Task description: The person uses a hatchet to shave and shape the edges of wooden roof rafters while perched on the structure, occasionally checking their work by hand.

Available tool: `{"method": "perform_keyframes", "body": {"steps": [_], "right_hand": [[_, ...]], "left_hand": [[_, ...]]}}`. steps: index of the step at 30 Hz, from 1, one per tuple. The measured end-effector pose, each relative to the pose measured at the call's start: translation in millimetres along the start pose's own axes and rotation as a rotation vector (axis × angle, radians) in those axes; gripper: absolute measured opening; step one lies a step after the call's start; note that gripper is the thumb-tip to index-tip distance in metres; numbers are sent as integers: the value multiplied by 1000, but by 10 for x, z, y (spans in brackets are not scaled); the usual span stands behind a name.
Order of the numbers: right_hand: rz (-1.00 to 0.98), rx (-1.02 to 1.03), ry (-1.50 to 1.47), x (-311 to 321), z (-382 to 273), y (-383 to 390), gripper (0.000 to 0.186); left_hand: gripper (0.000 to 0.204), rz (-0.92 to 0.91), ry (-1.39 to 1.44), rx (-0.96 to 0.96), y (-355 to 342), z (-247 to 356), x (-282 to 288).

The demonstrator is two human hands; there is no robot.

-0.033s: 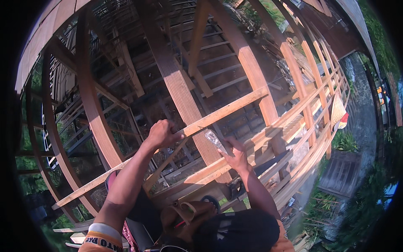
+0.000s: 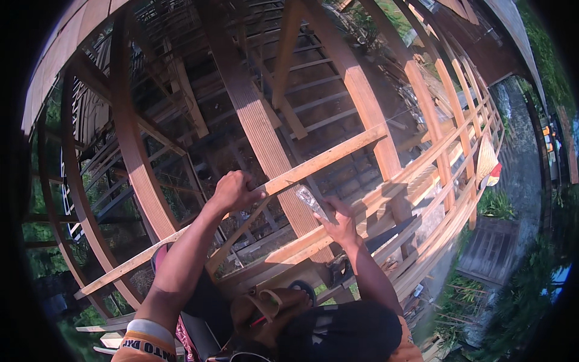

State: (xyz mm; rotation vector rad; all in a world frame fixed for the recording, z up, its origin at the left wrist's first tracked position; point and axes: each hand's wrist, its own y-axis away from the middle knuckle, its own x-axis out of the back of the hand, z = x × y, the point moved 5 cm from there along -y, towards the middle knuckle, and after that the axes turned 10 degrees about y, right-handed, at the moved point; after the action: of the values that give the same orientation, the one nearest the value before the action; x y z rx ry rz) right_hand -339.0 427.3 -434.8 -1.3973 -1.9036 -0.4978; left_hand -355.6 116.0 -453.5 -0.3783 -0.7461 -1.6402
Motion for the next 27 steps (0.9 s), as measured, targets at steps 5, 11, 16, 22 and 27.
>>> {"method": "perform_keyframes", "body": {"steps": [5,11,16,22,27], "right_hand": [[-41,-37,8,48,-80,-146,45],[258,511,-519,445,-696,-209,60],[-116,4,230,-131,-7,-278,30],[127,492,-427,362,-504,-416,27],[-25,375,-107,267,-90,-564,37]], "left_hand": [[36,-77,6,90,29,78,82],[35,-52,0,74,27,-6,46],[37,-71,-4,81,-36,-3,12],[37,-83,-10,115,32,20,17],[38,-53,-35,82,4,61,30]]}}
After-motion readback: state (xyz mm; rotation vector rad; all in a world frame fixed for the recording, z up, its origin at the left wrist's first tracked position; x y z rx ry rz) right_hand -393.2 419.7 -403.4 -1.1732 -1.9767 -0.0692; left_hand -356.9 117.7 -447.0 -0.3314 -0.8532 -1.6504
